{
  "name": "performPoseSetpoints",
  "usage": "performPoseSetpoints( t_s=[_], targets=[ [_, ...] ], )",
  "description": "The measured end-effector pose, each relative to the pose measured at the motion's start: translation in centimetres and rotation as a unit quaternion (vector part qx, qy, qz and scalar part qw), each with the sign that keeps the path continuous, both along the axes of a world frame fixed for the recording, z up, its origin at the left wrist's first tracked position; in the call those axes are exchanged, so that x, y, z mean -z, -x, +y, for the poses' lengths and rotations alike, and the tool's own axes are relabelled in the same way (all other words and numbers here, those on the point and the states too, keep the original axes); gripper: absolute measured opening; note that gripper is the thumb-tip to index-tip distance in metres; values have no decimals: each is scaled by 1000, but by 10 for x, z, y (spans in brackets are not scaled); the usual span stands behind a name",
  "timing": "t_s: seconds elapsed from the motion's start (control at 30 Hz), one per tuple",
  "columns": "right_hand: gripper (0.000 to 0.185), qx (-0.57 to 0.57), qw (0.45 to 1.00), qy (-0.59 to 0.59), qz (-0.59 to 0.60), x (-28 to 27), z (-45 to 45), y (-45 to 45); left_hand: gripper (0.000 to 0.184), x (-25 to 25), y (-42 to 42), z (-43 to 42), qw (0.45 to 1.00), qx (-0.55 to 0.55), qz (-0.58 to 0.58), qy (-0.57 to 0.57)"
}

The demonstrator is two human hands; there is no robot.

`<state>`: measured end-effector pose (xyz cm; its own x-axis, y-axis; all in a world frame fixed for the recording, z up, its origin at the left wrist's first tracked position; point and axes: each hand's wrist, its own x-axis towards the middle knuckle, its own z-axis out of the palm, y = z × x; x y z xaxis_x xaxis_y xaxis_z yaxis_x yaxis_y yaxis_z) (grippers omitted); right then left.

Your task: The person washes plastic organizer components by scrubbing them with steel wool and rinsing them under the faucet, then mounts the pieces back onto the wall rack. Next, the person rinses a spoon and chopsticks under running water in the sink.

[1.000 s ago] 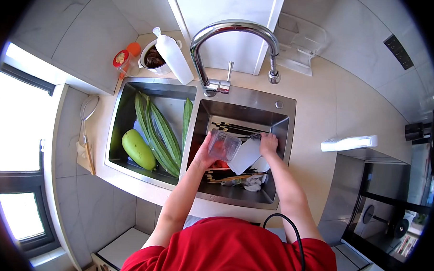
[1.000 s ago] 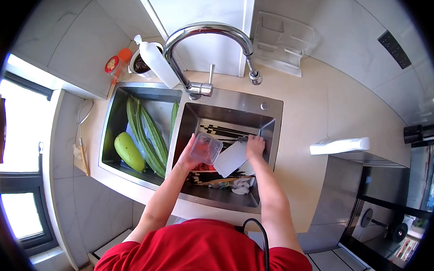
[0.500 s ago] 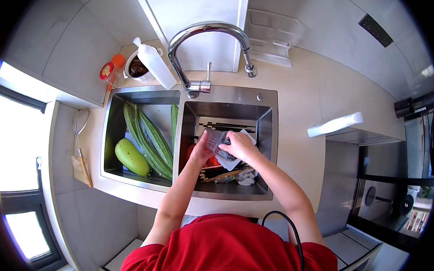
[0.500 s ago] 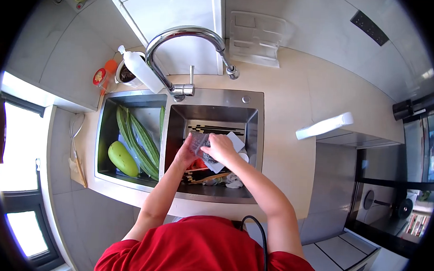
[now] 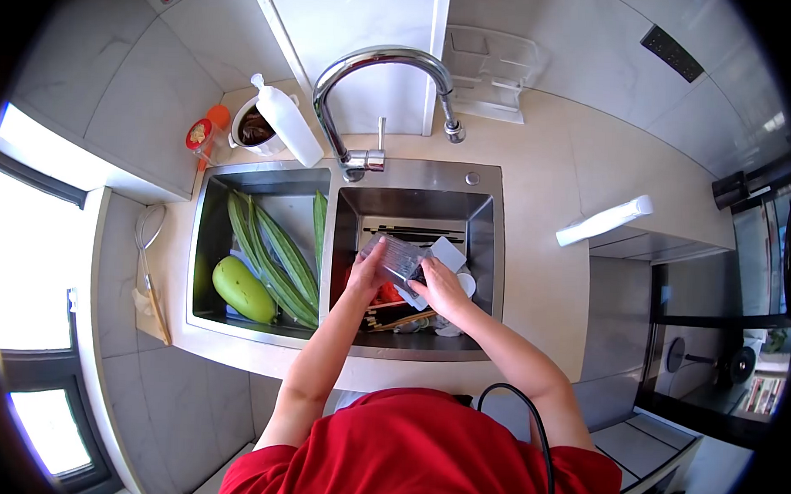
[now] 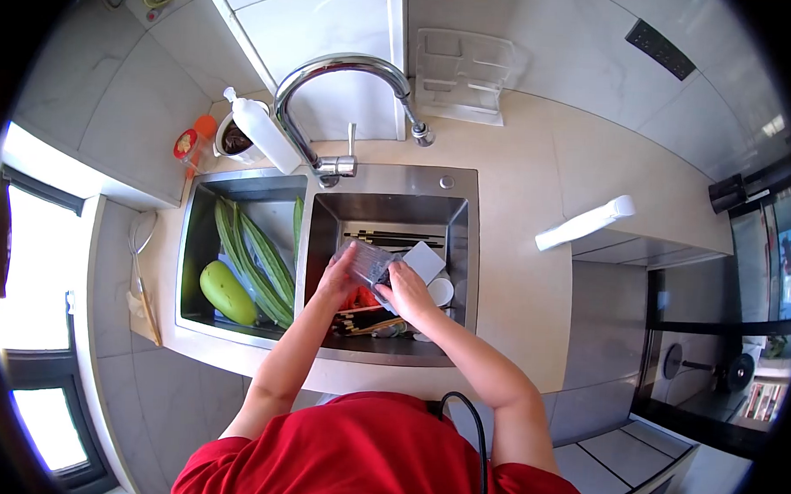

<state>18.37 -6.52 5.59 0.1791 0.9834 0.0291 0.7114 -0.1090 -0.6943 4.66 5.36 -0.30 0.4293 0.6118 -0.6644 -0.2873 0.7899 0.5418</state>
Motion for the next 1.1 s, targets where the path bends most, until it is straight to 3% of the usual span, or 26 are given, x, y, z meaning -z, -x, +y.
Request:
performPoseSetpoints(
  t_s=[0.07,0.13,0.17,0.2,0.23,0.27,0.33,0.37,0.4,0.43,0.47,0.5,0.57,0.7,0.73,0.77,0.8,0.83,0.9,0.93,0.97,1.0,1.03,1.1],
  targets=[
    [36,0,999,-46,7,14,0,1,41,-6,-2,0,999,30,27,-10],
    [41,99,974,37,200,26,7,9,41,-20,-6,-7,996,82,25,5],
    [41,100,974,35,200,29,10,12,41,-30,-10,-12,991,133,23,21],
    [42,144,896,25,420,29,13,16,40,-56,-18,-19,986,136,98,0],
    [42,179,766,13,617,30,15,18,40,-56,-17,-16,986,138,99,-2],
    [43,165,750,-8,641,30,14,17,39,-56,-17,-13,988,142,61,-14],
    [42,154,782,-55,601,0,15,20,39,-60,-19,-7,987,156,-4,-48],
    [42,142,810,-99,560,-11,14,22,39,-62,-20,-2,986,157,-4,-49],
    [42,109,875,-78,464,-8,13,17,40,-65,-21,3,982,175,16,-74],
    [42,110,876,-79,464,3,13,13,41,-73,-22,7,975,193,37,-99],
    [40,56,944,-122,301,15,15,10,43,-81,-21,8,973,201,62,-99],
    [38,0,979,-162,127,12,18,9,43,-82,-20,7,972,201,62,-101],
    [37,-19,976,-183,114,5,19,10,45,-84,-18,3,981,173,67,-51],
    [35,13,985,-172,27,-9,21,12,43,-87,-21,-5,986,151,42,-62],
    [34,91,906,-113,397,-17,22,14,42,-84,-23,-6,985,142,55,-85],
    [33,157,691,-35,705,-21,22,14,40,-82,-24,-7,983,134,68,-109],
    [31,168,652,-40,738,-24,21,14,36,-89,-27,-7,984,123,38,-121],
    [31,166,656,-40,736,-28,19,12,36,-94,-29,-5,985,120,35,-122],
    [28,162,749,-8,643,-38,9,16,36,-102,-25,-4,983,133,-12,-123],
    [30,98,890,18,445,-42,10,10,36,-108,-25,-6,982,127,13,-137],
    [30,98,890,16,444,-32,12,6,36,-108,-24,-6,982,128,12,-138],
    [32,27,962,-99,253,-26,17,3,37,-109,-23,-6,980,135,41,-139],
    [34,-45,976,-207,47,-20,20,3,37,-109,-21,-8,978,142,72,-138],
    [38,-29,980,-179,83,-18,13,10,40,-113,-18,-12,974,154,85,-140]
  ],
)
